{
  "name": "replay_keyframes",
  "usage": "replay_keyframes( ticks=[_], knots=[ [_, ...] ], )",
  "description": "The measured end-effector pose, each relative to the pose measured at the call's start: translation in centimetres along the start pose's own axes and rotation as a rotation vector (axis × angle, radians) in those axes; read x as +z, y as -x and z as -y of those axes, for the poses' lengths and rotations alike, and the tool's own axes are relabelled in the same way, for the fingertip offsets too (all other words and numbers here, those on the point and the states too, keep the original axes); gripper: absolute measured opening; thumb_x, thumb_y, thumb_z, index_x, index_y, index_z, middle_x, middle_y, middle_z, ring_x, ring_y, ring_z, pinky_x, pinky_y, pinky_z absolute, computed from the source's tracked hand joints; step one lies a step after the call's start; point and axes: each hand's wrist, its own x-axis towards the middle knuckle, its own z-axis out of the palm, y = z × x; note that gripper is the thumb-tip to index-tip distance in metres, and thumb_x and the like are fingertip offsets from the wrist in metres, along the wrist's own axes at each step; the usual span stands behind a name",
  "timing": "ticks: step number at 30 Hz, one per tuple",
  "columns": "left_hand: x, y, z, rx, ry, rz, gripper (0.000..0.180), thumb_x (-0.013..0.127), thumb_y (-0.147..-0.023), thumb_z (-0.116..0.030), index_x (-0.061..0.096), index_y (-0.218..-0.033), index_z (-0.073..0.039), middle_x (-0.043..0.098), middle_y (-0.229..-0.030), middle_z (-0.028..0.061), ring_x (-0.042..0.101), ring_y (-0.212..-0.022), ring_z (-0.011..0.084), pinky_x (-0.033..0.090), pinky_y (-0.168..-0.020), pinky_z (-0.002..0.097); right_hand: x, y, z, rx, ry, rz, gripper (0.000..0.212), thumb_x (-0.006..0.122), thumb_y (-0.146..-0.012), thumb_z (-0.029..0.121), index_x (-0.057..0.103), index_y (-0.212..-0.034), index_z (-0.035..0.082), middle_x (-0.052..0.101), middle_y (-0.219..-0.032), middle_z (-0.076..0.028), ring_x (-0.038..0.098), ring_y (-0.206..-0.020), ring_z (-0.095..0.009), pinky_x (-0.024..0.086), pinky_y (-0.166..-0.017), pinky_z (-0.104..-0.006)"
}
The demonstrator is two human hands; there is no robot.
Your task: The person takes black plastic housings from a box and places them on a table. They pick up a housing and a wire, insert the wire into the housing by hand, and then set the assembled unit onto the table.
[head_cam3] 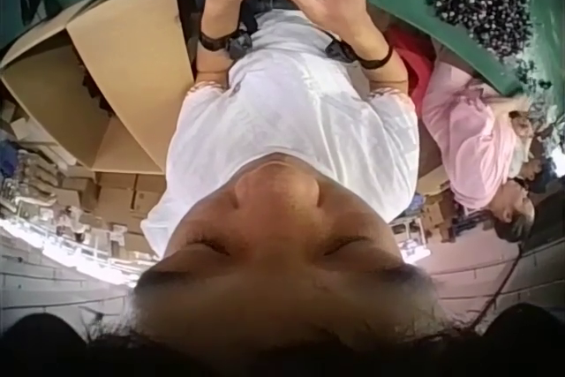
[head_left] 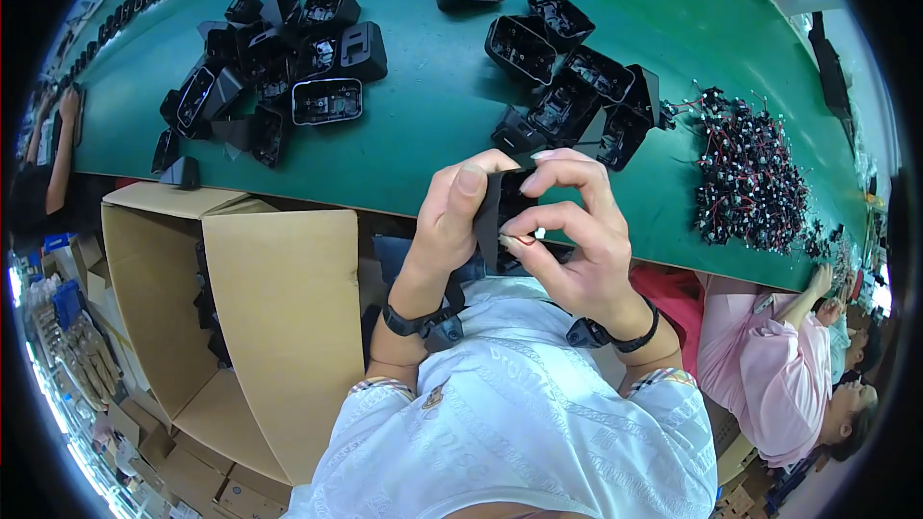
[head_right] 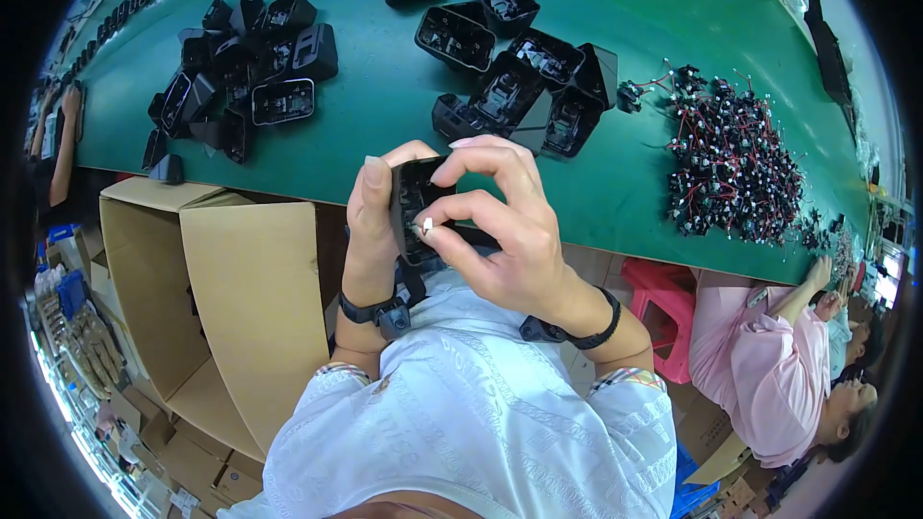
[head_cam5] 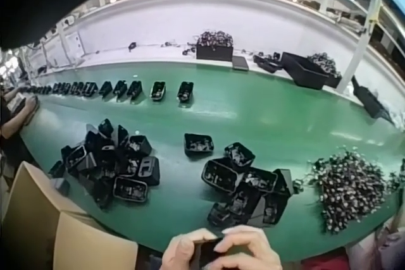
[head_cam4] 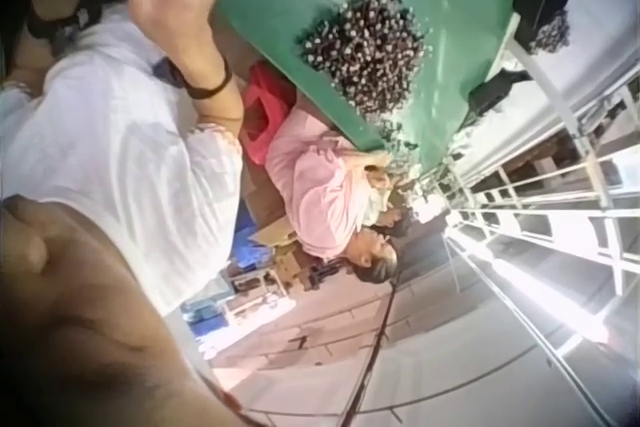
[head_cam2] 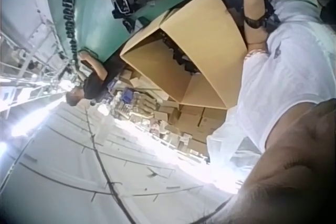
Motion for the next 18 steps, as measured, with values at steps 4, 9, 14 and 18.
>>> replay_keyframes(
  ticks=[4, 9, 14, 18],
  knots=[
    [0.5, -0.1, -0.2, -0.127, 0.155, -0.086, 0.072, 0.035, -0.106, -0.063, 0.064, -0.108, 0.003, 0.065, -0.088, 0.0021, 0.058, -0.077, 0.0065, 0.046, -0.067, 0.0224, -2.1, -0.9, 1.1, 0.061, 0.053, 0.145, 0.028, 0.082, -0.07, 0.011, 0.079, -0.097, 0.011, 0.057, -0.13, -0.015, 0.05, -0.128, -0.037, 0.047, -0.098, -0.0479],
    [1.0, -0.1, 0.7, -0.126, 0.107, -0.144, 0.06, 0.04, -0.107, -0.055, 0.065, -0.108, -0.001, 0.063, -0.077, -0.001, 0.055, -0.059, 0.0038, 0.041, -0.05, 0.0194, -2.5, -1.6, 1.7, 0.04, 0.129, 0.199, 0.035, 0.089, -0.065, 0.02, 0.077, -0.095, 0.008, 0.053, -0.142, -0.019, 0.048, -0.136, -0.041, 0.048, -0.101, -0.0502],
    [2.3, -0.6, -1.5, -0.19, 0.069, -0.126, 0.056, 0.043, -0.107, -0.054, 0.064, -0.106, -0.001, 0.061, -0.07, -0.0011, 0.053, -0.053, 0.0036, 0.038, -0.045, 0.0182, -3.2, -1.5, -1.9, 0.159, -0.295, 0.265, 0.03, 0.09, -0.064, 0.012, 0.074, -0.088, 0.004, 0.053, -0.145, -0.024, 0.053, -0.134, -0.042, 0.042, -0.111, -0.0511],
    [2.2, -0.1, -1.9, -0.225, 0.089, -0.049, 0.059, 0.043, -0.106, -0.055, 0.062, -0.097, 0.0, 0.061, -0.067, 0.001, 0.054, -0.054, 0.0047, 0.04, -0.047, 0.0205, -3.1, -0.8, -2.9, 0.253, -0.708, 0.22, 0.029, 0.09, -0.064, 0.008, 0.074, -0.088, -0.001, 0.053, -0.143, -0.028, 0.055, -0.131, -0.038, 0.039, -0.112, -0.047]
  ],
)
